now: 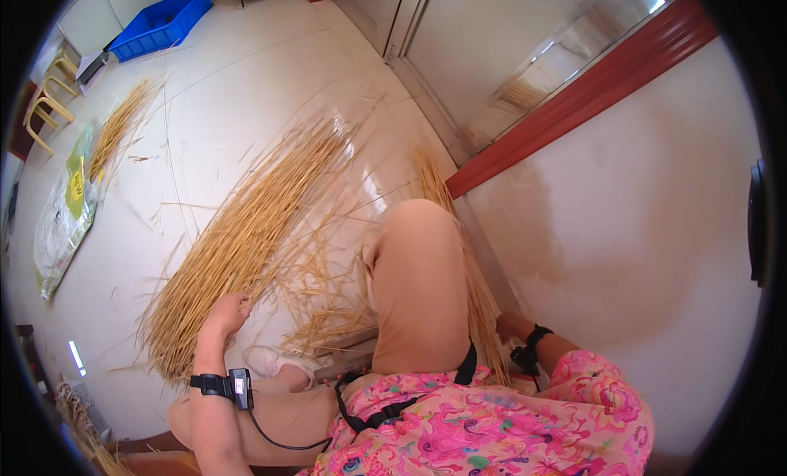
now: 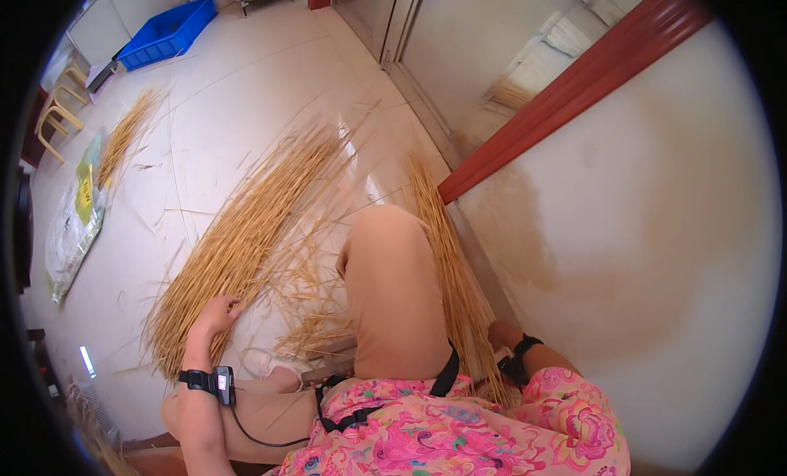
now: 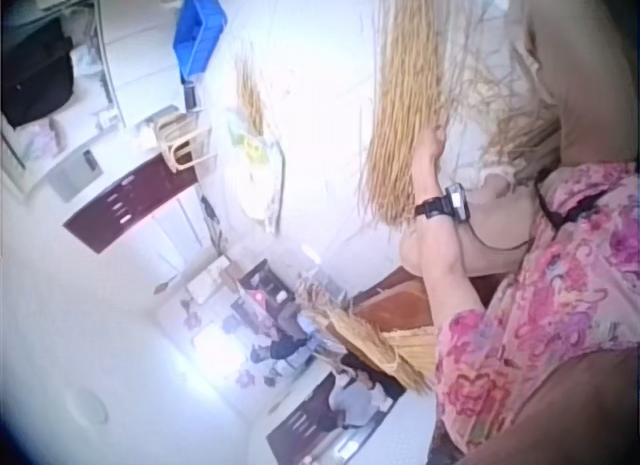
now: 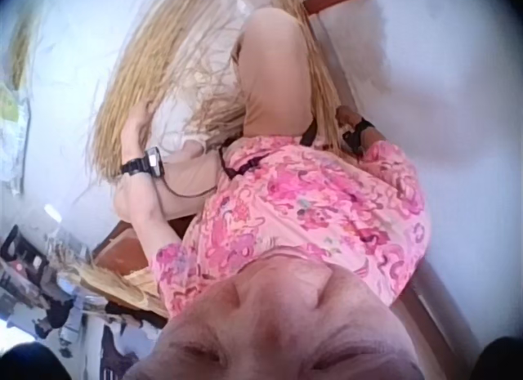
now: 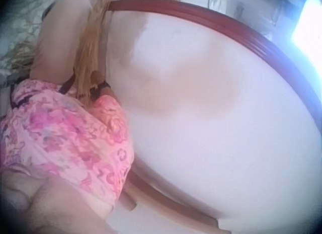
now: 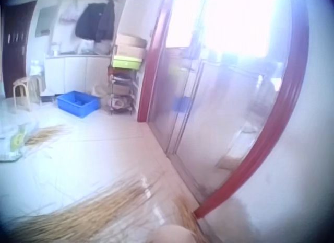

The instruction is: Weaving or braiding long strands of straw together while sitting on the floor.

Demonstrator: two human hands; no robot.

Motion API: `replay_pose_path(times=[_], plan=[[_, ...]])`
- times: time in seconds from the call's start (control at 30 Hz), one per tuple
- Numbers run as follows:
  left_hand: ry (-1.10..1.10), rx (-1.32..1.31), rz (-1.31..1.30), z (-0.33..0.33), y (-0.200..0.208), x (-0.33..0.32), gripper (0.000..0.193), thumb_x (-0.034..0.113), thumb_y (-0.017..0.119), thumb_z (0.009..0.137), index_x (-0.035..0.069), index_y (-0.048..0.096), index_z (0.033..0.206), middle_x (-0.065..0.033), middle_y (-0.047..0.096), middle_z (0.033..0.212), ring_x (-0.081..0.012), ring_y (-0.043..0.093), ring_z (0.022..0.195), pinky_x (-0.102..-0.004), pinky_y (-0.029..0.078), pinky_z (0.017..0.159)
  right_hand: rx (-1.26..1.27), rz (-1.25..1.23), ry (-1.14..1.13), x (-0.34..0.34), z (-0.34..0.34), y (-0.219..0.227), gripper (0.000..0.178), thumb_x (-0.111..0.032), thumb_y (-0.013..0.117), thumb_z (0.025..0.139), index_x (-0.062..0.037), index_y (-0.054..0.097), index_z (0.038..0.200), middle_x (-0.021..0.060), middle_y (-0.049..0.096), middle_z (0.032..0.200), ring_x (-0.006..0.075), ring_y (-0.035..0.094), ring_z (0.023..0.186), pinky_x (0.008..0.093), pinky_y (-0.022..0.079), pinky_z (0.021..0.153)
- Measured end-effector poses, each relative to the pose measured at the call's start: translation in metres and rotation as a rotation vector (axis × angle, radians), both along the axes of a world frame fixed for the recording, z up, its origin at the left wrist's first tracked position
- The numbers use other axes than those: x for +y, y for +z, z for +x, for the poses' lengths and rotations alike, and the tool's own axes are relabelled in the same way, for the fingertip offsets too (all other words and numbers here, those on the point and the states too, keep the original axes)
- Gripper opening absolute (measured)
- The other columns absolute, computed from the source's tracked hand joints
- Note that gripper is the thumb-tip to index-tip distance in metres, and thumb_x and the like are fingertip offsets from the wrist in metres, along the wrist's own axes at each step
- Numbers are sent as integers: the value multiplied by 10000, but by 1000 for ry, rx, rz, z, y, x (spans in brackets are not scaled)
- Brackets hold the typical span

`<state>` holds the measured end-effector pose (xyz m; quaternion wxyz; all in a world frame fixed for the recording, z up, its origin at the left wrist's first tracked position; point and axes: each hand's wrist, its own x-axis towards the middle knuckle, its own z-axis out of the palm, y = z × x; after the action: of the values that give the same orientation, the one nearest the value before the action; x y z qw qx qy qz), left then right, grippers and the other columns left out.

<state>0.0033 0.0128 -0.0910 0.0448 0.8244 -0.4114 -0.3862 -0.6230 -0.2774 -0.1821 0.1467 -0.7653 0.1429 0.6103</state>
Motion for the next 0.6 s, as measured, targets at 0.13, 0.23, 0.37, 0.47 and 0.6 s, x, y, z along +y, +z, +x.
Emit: replay_pose_path(times=[0.13, 0.23, 0.37, 0.47, 0.6], plan=[[15, -8, 45, 10, -22, 14, 344, 270, 585, 792, 51, 613, 1056, -208, 603, 1027, -357, 558, 983, -400, 441, 856, 51, -66, -194, 2, -3, 0, 308, -308, 657, 709, -16, 668, 807, 193, 640, 851, 367, 612, 814, 419, 490, 747], [28, -3, 19, 17, -46, 21, 341, 280, 569, 792, 60, 616, 1049, -203, 603, 1036, -357, 561, 978, -405, 445, 847, -371, -350, -631, -18, 49, 44, 244, -210, 555, 765, -4, 646, 858, 219, 624, 885, 377, 602, 831, 436, 476, 743], [117, 0, 87, 18, -64, 13, 346, 249, 563, 778, 63, 611, 1066, -206, 596, 1054, -347, 564, 987, -390, 445, 863, -956, -257, -1254, -79, 159, 144, 248, -268, 526, 873, -35, 580, 939, 87, 610, 737, 186, 582, 591, 299, 460, 531], [166, -33, 205, 23, -79, 24, 324, 213, 543, 789, 57, 614, 1064, -198, 595, 1069, -335, 567, 994, -384, 443, 875, -1187, -193, -1237, -77, 280, 277, 224, -279, 468, 917, -74, 560, 930, 2, 548, 643, 48, 474, 486, 181, 329, 416], [369, -76, 340, 27, -98, 51, 314, 170, 519, 808, 36, 603, 1079, -198, 552, 1155, -327, 523, 1075, -382, 423, 917, -1364, 185, -1162, -31, 387, 356, 183, -232, 474, 918, -72, 561, 901, -30, 503, 618, 23, 397, 457, 156, 285, 399]])
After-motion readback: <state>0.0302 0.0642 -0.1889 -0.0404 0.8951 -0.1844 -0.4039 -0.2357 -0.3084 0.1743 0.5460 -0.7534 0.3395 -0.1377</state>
